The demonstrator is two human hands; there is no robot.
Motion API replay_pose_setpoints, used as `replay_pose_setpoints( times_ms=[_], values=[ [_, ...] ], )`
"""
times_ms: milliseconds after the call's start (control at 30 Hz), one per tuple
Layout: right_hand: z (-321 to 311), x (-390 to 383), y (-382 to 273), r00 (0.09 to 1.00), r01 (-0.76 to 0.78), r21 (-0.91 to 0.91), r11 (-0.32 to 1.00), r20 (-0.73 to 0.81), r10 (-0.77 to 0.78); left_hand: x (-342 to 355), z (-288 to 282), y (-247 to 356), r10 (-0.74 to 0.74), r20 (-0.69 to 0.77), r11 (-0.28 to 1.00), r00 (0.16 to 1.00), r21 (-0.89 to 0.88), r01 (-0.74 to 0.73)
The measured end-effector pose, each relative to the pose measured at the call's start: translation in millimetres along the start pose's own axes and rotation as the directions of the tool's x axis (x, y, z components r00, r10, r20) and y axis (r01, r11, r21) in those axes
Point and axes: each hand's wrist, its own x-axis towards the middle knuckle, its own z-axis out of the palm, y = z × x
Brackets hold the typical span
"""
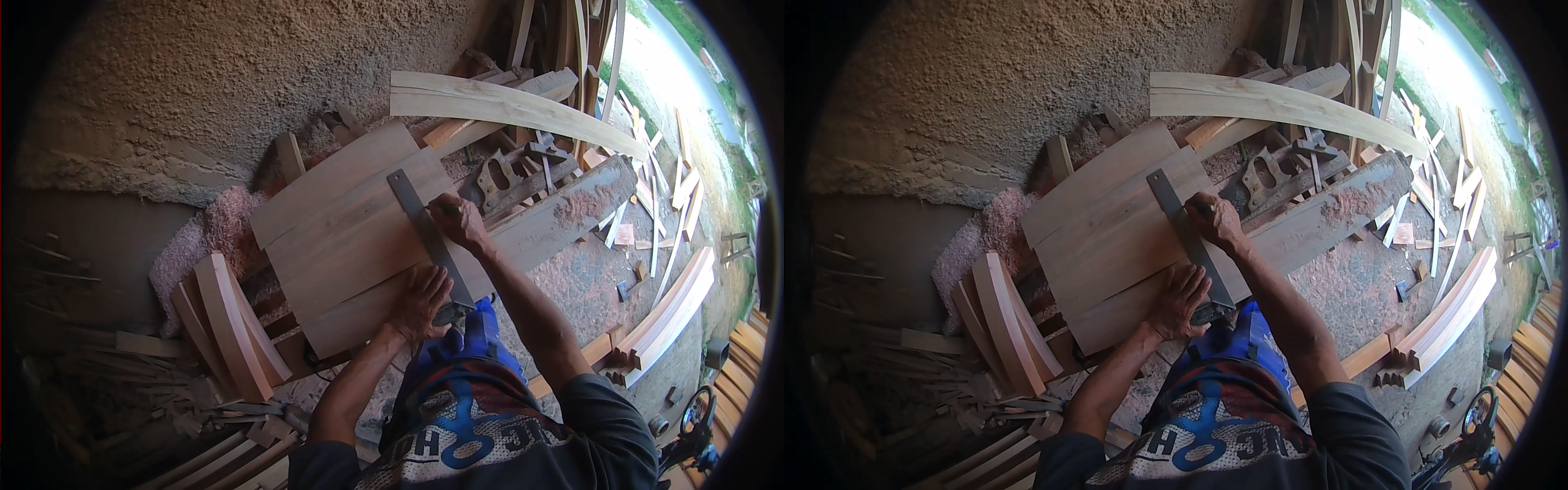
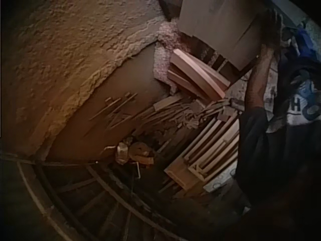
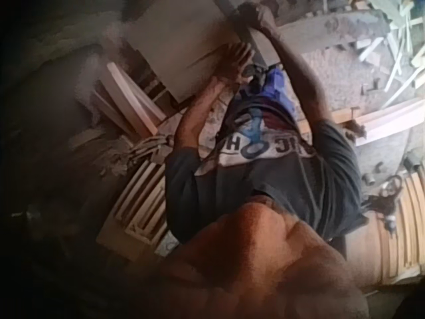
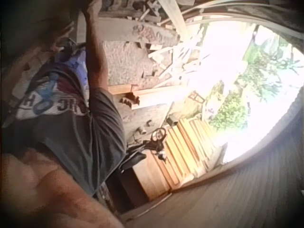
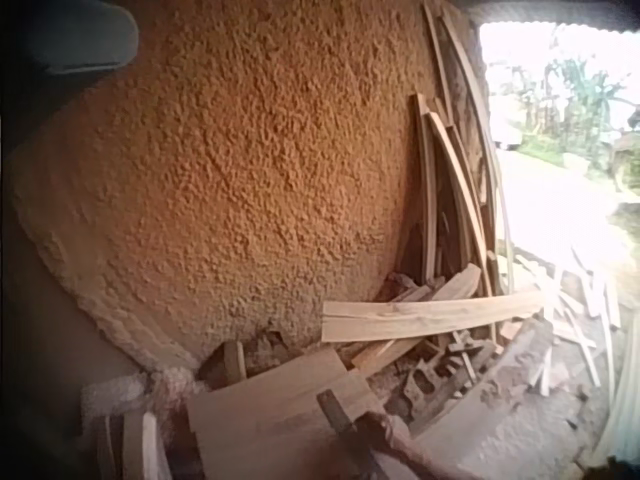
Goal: The person measures a wooden plank with a tape measure and marks it with a pencil. They then use a metal square to draw straight lines on the plank. The person repeats this process on another plank, measuring and marking it with the same tools.
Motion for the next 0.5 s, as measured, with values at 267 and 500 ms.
replay_pose_setpoints(
  times_ms=[267,500],
  values=[
    [-65,-180,-17,0.914,-0.197,-0.28,0.94,0.294,0.28,-5,11,1,-0.04,-0.049,0.997,0.998,-0.072,0.037],
    [-44,-222,0,0.861,-0.423,-0.17,0.89,0.229,0.454,-2,1,3,-0.037,0.021,0.997,0.999,0.062,0.035]
  ],
)
